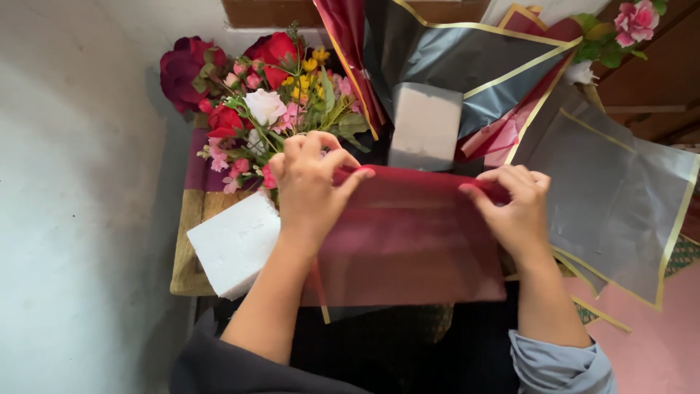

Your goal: Folding and arranging decorative wrapping paper to create a base for a flower bouquet.

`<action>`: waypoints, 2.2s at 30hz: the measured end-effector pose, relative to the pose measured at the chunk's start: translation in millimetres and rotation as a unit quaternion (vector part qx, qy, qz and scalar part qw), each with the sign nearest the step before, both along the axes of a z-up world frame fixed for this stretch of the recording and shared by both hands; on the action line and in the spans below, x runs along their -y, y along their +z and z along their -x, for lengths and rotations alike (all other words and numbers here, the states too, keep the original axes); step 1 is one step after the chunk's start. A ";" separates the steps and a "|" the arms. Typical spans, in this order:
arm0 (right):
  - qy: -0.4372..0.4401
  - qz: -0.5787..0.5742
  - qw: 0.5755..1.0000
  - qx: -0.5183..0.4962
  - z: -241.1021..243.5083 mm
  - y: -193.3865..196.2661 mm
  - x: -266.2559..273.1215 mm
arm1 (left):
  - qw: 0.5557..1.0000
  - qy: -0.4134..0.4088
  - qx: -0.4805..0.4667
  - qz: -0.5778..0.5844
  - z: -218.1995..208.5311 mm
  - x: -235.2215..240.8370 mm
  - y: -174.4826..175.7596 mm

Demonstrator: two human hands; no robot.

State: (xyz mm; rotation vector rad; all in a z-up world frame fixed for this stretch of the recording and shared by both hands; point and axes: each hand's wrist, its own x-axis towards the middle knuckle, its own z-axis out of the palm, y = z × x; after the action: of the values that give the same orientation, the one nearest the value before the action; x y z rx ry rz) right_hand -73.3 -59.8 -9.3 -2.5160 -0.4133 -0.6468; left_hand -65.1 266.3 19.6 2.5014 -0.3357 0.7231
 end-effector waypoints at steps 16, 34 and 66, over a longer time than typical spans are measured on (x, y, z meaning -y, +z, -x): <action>-0.146 0.040 0.982 0.109 6.5 11.7 -1.2 | 0.995 0.025 0.010 -0.100 -7.1 -0.4 -9.0; 0.040 0.036 0.989 0.141 32.1 51.9 -67.0 | 0.970 -0.099 0.207 -0.081 9.6 34.6 -7.2; -0.216 -0.030 0.963 0.159 3.8 13.4 26.6 | 0.937 0.012 -0.013 0.349 -0.8 10.0 7.7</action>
State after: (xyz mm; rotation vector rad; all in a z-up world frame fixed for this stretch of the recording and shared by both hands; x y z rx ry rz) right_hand -77.1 -86.4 4.1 -2.4604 0.0572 -1.2207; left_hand -64.3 256.3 27.3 1.8371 -0.0200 0.6679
